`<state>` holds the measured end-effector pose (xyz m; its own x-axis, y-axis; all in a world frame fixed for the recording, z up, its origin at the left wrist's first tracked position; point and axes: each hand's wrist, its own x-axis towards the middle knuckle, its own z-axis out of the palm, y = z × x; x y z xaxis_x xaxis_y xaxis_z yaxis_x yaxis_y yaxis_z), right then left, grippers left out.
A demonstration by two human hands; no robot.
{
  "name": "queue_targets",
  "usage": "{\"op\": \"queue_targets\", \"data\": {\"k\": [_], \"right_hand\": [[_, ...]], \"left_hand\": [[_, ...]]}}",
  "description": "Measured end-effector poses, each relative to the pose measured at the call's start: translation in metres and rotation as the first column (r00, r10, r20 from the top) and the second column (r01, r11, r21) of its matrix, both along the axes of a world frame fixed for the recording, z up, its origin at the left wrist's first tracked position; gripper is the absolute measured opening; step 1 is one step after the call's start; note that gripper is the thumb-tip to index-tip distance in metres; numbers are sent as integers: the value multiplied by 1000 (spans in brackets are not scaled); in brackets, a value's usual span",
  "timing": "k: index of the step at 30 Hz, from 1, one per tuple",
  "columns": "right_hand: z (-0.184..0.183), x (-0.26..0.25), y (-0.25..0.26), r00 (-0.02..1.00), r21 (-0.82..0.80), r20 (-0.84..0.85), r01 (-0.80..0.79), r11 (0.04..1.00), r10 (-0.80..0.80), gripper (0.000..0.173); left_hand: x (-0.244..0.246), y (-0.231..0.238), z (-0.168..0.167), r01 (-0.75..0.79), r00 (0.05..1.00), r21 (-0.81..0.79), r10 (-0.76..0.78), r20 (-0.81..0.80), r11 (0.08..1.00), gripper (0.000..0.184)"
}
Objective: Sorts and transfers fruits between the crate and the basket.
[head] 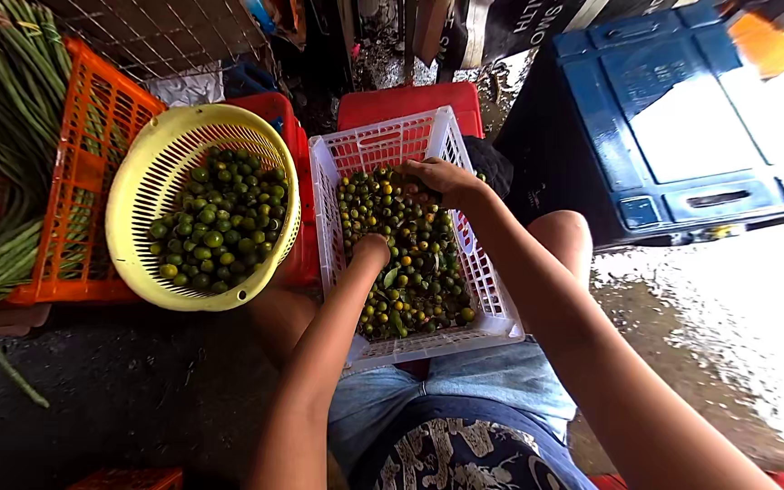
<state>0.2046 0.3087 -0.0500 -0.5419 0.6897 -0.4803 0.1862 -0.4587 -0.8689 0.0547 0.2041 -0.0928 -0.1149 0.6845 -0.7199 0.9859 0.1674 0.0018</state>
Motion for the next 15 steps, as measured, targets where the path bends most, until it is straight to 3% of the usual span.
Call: {"op": "queue_targets", "data": {"k": [2,4,7,9,10,11,12,13,14,15], "right_hand": [[4,4,0,975,-131,-218,1,991,-30,40],[5,7,-1,938,-147,-346,-42,988,-12,44],[5,11,-1,887,-92,-460,-99,991,46,46],[3,13,-1,858,-91,-514,-78,993,20,43],[3,14,0,840,-100,-542,-67,993,2,43],[4,14,0,823,-102,-568,-58,993,-10,43],[5,13,1,822,-91,-570,-38,995,-21,42],[7,12,1,833,-88,-552,-1,996,-48,42],[9,11,1,852,-88,-518,37,995,-77,40],[9,11,0,871,-80,-483,64,995,-94,37]], "left_hand": [[5,-8,-5,-33,999,-46,33,-17,998,55],[7,-17,-8,-89,996,-33,89,-12,995,68],[4,-19,-1,-109,993,-24,110,36,994,65],[-9,-17,12,-182,956,56,163,244,982,55],[-18,-17,21,-273,892,106,210,401,956,45],[-26,-20,33,-403,768,107,272,580,909,38],[-30,-19,46,-533,570,39,324,755,845,33],[-32,-16,54,-637,309,-83,352,884,767,29],[-34,-12,59,-680,43,-225,344,938,698,29],[-37,-9,60,-679,-165,-336,310,936,653,30]]}}
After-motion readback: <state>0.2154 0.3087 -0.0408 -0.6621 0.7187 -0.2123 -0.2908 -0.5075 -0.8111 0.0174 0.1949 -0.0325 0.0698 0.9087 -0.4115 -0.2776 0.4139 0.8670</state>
